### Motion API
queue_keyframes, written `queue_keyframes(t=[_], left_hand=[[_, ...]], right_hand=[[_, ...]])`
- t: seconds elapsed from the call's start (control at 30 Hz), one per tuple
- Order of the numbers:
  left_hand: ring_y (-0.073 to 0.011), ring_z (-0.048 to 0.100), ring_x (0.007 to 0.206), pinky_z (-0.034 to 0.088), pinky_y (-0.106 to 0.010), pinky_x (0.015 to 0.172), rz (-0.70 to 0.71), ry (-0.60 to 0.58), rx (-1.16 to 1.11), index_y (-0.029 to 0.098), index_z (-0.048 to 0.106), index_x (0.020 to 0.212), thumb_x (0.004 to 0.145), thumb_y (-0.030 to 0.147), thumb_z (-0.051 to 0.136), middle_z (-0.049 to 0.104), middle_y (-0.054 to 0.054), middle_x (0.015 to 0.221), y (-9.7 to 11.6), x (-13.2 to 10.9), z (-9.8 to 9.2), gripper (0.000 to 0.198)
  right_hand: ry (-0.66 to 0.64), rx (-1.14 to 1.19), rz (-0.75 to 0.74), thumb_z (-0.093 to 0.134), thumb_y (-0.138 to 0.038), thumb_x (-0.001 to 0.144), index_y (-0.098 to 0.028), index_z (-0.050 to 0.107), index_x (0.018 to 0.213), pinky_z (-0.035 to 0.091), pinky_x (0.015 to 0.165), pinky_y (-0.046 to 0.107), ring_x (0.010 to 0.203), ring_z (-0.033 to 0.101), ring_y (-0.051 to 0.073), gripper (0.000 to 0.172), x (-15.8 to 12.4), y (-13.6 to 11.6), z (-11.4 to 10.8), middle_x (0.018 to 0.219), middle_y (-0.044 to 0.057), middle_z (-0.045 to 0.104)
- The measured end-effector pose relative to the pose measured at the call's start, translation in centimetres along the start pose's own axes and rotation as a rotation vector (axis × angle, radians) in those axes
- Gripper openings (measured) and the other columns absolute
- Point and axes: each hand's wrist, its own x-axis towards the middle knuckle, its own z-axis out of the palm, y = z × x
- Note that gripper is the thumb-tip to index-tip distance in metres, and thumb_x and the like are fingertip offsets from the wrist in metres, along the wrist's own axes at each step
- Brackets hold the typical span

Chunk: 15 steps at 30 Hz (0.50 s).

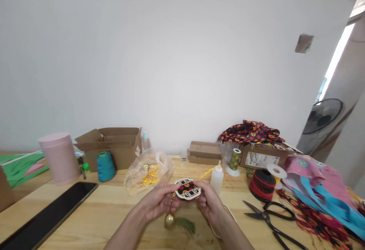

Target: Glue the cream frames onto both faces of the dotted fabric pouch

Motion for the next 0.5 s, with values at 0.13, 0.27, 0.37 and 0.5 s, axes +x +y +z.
queue_keyframes(t=[0.13, 0.27, 0.37, 0.5], left_hand=[[-0.0072, 0.057, 0.039, 0.043, -0.013, 0.039, -0.006, 0.028, -0.005, 0.006, 0.063, 0.076, 0.066, 0.028, 0.069, 0.069, -0.006, 0.058, -0.2, 0.3, -0.2, 0.024], [-0.0077, 0.058, 0.041, 0.044, -0.013, 0.04, 0.015, 0.037, 0.006, 0.009, 0.061, 0.072, 0.065, 0.032, 0.07, 0.069, -0.005, 0.058, -0.4, 0.5, -0.2, 0.025], [-0.0101, 0.062, 0.046, 0.048, -0.016, 0.046, 0.033, 0.017, 0.017, 0.01, 0.06, 0.076, 0.068, 0.039, 0.066, 0.07, -0.006, 0.062, -0.4, 0.3, 0.0, 0.03], [-0.0131, 0.064, 0.051, 0.05, -0.019, 0.05, 0.036, -0.031, 0.014, 0.008, 0.061, 0.078, 0.064, 0.031, 0.071, 0.071, -0.01, 0.068, -0.2, 0.3, 0.0, 0.029]], right_hand=[[0.005, -0.031, -0.009, 0.069, -0.026, 0.051, -0.014, 0.05, 0.055, 0.011, 0.028, 0.01, 0.027, 0.021, -0.003, 0.023, 0.2, 0.0, 0.0, 0.034, -0.012, 0.036], [0.023, -0.064, -0.053, 0.07, -0.032, 0.05, -0.016, 0.045, 0.052, 0.009, 0.027, 0.011, 0.026, 0.02, -0.002, 0.029, 0.5, 0.0, -0.1, 0.033, -0.012, 0.036], [0.031, -0.091, -0.121, 0.071, -0.039, 0.05, -0.019, 0.039, 0.049, 0.009, 0.026, 0.012, 0.024, 0.02, -0.001, 0.038, 0.9, 0.1, -0.2, 0.029, -0.013, 0.034], [-0.011, -0.144, -0.197, 0.068, -0.053, 0.052, -0.017, 0.044, 0.049, 0.013, 0.026, 0.012, 0.024, 0.026, 0.0, 0.044, 1.2, 0.2, -0.1, 0.03, -0.009, 0.041]])
